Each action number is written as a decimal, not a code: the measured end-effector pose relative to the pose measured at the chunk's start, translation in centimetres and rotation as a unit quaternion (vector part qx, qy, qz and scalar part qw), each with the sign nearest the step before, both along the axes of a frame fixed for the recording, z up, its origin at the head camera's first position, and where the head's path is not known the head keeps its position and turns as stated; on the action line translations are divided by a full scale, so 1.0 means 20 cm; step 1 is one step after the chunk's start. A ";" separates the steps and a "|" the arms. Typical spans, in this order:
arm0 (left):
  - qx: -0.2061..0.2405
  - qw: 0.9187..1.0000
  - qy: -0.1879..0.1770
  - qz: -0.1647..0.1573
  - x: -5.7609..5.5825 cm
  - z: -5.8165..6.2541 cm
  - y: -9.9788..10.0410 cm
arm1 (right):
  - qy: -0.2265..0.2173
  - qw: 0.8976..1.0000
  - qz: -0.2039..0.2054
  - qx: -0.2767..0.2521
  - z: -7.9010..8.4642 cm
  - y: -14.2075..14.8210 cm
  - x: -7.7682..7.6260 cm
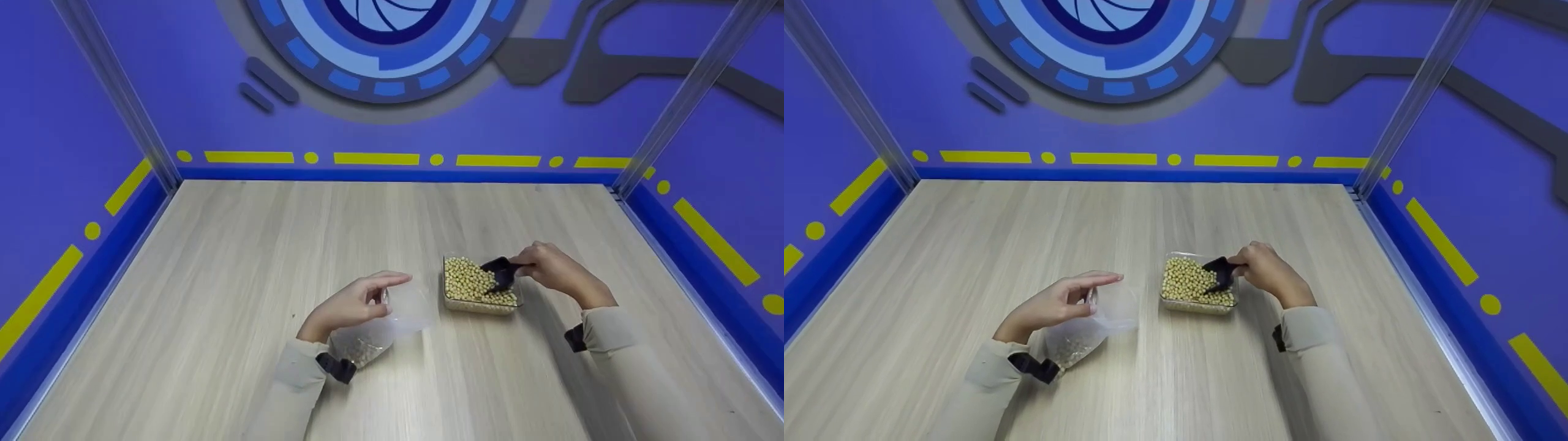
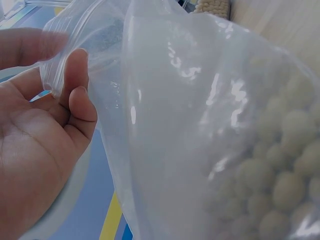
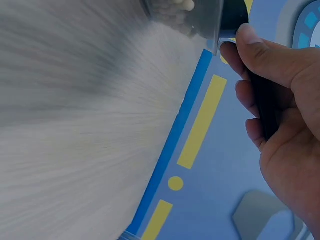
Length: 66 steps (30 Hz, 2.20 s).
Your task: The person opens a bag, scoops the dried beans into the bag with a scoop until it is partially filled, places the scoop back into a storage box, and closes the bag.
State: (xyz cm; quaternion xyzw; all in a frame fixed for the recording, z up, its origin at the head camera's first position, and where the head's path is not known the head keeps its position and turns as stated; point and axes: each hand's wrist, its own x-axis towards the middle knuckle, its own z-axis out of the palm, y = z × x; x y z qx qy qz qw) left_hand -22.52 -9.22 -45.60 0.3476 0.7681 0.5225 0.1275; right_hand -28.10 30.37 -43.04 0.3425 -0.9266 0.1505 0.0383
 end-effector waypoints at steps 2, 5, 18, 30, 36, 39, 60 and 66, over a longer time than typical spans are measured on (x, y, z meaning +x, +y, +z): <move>-0.002 1.000 -0.002 0.000 0.00 0.00 0.00 | 0.009 1.000 0.002 -0.004 -0.01 0.01 0.00; -0.008 1.000 0.002 0.000 0.00 0.00 0.00 | 0.014 1.000 0.000 -0.009 -0.02 0.01 0.01; -0.011 1.000 0.022 -0.003 0.00 0.00 0.00 | 0.014 0.999 -0.020 -0.032 -0.06 0.01 0.01; -0.007 1.000 0.007 -0.006 0.00 0.00 0.00 | 0.018 0.999 -0.022 -0.046 -0.10 -0.01 0.02; -0.008 1.000 0.007 -0.004 0.00 0.00 0.01 | 0.004 0.998 -0.030 -0.058 -0.10 -0.02 0.02; -0.009 1.000 0.009 -0.005 0.00 0.00 0.01 | 0.018 0.998 -0.028 -0.059 -0.11 -0.02 0.02; -0.015 1.000 -0.003 -0.008 0.00 0.00 0.02 | 0.005 0.997 -0.068 -0.043 -0.13 -0.06 0.04; -0.017 1.000 0.006 -0.008 0.00 0.00 0.02 | 0.052 0.996 -0.050 -0.042 -0.14 -0.06 0.04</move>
